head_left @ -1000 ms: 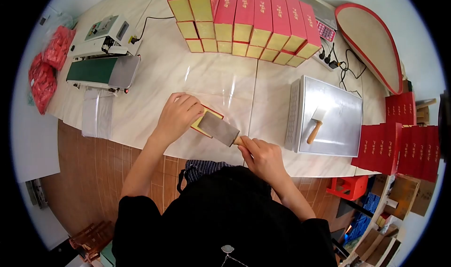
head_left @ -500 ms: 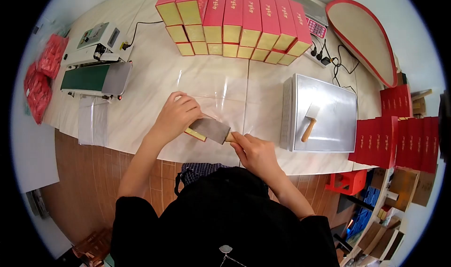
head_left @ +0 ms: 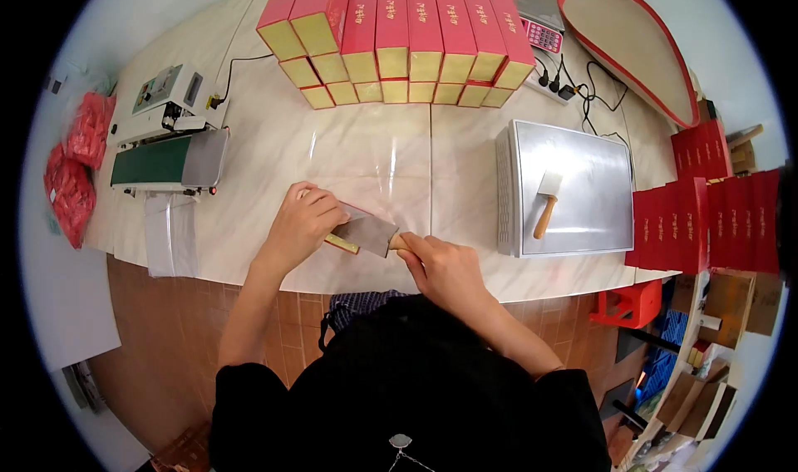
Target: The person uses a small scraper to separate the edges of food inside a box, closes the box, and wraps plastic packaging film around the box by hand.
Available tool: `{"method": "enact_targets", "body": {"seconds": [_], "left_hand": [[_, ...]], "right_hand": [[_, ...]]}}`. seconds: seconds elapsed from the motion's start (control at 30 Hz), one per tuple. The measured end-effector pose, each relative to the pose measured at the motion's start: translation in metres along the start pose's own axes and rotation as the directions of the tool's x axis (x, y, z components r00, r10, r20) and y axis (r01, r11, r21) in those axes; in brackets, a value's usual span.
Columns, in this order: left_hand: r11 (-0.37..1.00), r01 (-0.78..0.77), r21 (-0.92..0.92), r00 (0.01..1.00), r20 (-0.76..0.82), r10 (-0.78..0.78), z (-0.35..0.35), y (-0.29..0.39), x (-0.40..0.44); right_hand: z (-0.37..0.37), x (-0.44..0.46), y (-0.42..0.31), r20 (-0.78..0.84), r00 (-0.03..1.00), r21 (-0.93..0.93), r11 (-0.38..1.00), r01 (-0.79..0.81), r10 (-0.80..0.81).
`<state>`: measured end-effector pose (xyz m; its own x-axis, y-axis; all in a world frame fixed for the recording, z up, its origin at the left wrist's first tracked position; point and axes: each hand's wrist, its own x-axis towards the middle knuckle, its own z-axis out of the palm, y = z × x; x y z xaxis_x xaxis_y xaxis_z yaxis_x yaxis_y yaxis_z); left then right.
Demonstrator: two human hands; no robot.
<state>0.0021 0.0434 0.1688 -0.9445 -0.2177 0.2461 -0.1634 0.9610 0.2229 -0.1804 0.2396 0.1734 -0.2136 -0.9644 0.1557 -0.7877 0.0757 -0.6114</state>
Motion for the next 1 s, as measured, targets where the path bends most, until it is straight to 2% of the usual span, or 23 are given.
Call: {"method": "enact_targets", "body": {"seconds": [0.07, 0.13, 0.17, 0.23, 0.27, 0.3, 0.33, 0.37, 0.4, 0.47, 0.5, 0.53, 0.6, 0.63, 0.67, 0.73, 0.77, 0.83, 0.87, 0.93, 0.97, 1.0], "left_hand": [[1.000, 0.011, -0.010, 1.000, 0.023, -0.011, -0.004, 0.000, -0.004], [0.984, 0.176, 0.012, 0.984, -0.041, -0.176, -0.011, 0.000, -0.010], [0.985, 0.173, 0.013, 0.984, -0.038, -0.173, -0.012, -0.003, -0.018], [0.910, 0.415, -0.011, 0.894, -0.181, -0.411, -0.010, -0.014, -0.041], [0.911, 0.412, -0.013, 0.896, -0.177, -0.408, -0.008, -0.017, -0.050], [0.843, 0.469, -0.264, 0.842, -0.153, -0.517, -0.005, -0.018, -0.060], [0.715, 0.492, -0.497, 0.786, -0.098, -0.610, 0.000, -0.022, -0.070], [0.645, 0.451, -0.617, 0.792, -0.058, -0.608, 0.017, -0.032, -0.086], [0.649, 0.434, -0.625, 0.805, -0.053, -0.590, 0.025, -0.029, -0.090], [0.491, 0.585, -0.646, 0.740, 0.179, -0.648, 0.043, -0.022, -0.092], [0.569, 0.572, -0.591, 0.769, 0.147, -0.622, 0.058, -0.026, -0.096], [0.576, 0.550, -0.605, 0.791, 0.157, -0.591, 0.067, -0.032, -0.097], [0.380, 0.757, -0.532, 0.636, 0.466, -0.615, 0.081, -0.046, -0.097], [0.308, 0.726, -0.615, 0.659, 0.495, -0.565, 0.090, -0.057, -0.098], [0.334, 0.712, -0.617, 0.679, 0.485, -0.551, 0.089, -0.054, -0.090], [0.345, 0.497, -0.796, 0.781, 0.238, -0.577, 0.082, -0.043, -0.073], [0.249, 0.504, -0.827, 0.754, 0.281, -0.594, 0.083, -0.048, -0.073], [0.279, 0.523, -0.805, 0.770, 0.306, -0.560, 0.074, -0.049, -0.061], [0.279, 0.556, -0.783, 0.764, 0.350, -0.542, 0.070, -0.049, -0.058], [0.326, 0.557, -0.764, 0.775, 0.338, -0.535, 0.081, -0.060, -0.054], [0.302, 0.459, -0.836, 0.810, 0.254, -0.528, 0.092, -0.063, -0.050], [0.276, 0.352, -0.894, 0.834, 0.167, -0.525, 0.097, -0.062, -0.047]], "right_hand": [[-0.001, -0.002, 0.005, -0.012, 1.000, 0.001, 1.000, 0.014, -0.014], [-0.009, -0.007, 0.015, -0.047, 0.993, 0.070, 0.992, 0.107, -0.104], [-0.016, -0.011, 0.019, -0.050, 0.994, 0.072, 0.992, 0.105, -0.101], [-0.036, -0.024, 0.027, -0.075, 0.994, 0.233, 0.968, 0.098, -0.082], [-0.050, -0.032, 0.032, -0.027, 0.998, 0.246, 0.968, -0.043, 0.051], [-0.063, -0.042, 0.041, 0.021, 0.983, 0.251, 0.950, -0.184, 0.185], [-0.071, -0.052, 0.058, 0.028, 0.928, 0.236, 0.899, -0.368, 0.373], [-0.081, -0.059, 0.073, -0.088, 0.886, 0.200, 0.880, -0.432, 0.455], [-0.073, -0.070, 0.102, -0.335, 0.822, 0.257, 0.884, -0.392, 0.461], [-0.090, -0.080, 0.132, -0.456, 0.637, 0.179, 0.765, -0.618, 0.621], [-0.091, -0.089, 0.154, -0.490, 0.537, 0.161, 0.676, -0.719, 0.687], [-0.086, -0.099, 0.180, -0.513, 0.507, 0.159, 0.657, -0.737, 0.693], [-0.072, -0.119, 0.228, -0.645, 0.383, 0.074, 0.553, -0.830, 0.661], [-0.067, -0.127, 0.238, -0.662, 0.361, 0.087, 0.546, -0.833, 0.656], [-0.060, -0.130, 0.247, -0.658, 0.327, 0.104, 0.512, -0.853, 0.679], [-0.049, -0.131, 0.257, -0.663, 0.275, 0.150, 0.484, -0.862, 0.696], [-0.044, -0.133, 0.259, -0.639, 0.255, 0.183, 0.466, -0.865, 0.725], [-0.037, -0.132, 0.261, -0.572, 0.207, 0.249, 0.409, -0.878, 0.794], [-0.035, -0.133, 0.260, -0.579, 0.206, 0.262, 0.419, -0.869, 0.789], [-0.032, -0.131, 0.251, -0.532, 0.204, 0.269, 0.393, -0.879, 0.821], [-0.027, -0.129, 0.243, -0.618, 0.216, 0.175, 0.400, -0.900, 0.756], [-0.026, -0.124, 0.231, -0.620, 0.228, 0.176, 0.416, -0.892, 0.751]]}}
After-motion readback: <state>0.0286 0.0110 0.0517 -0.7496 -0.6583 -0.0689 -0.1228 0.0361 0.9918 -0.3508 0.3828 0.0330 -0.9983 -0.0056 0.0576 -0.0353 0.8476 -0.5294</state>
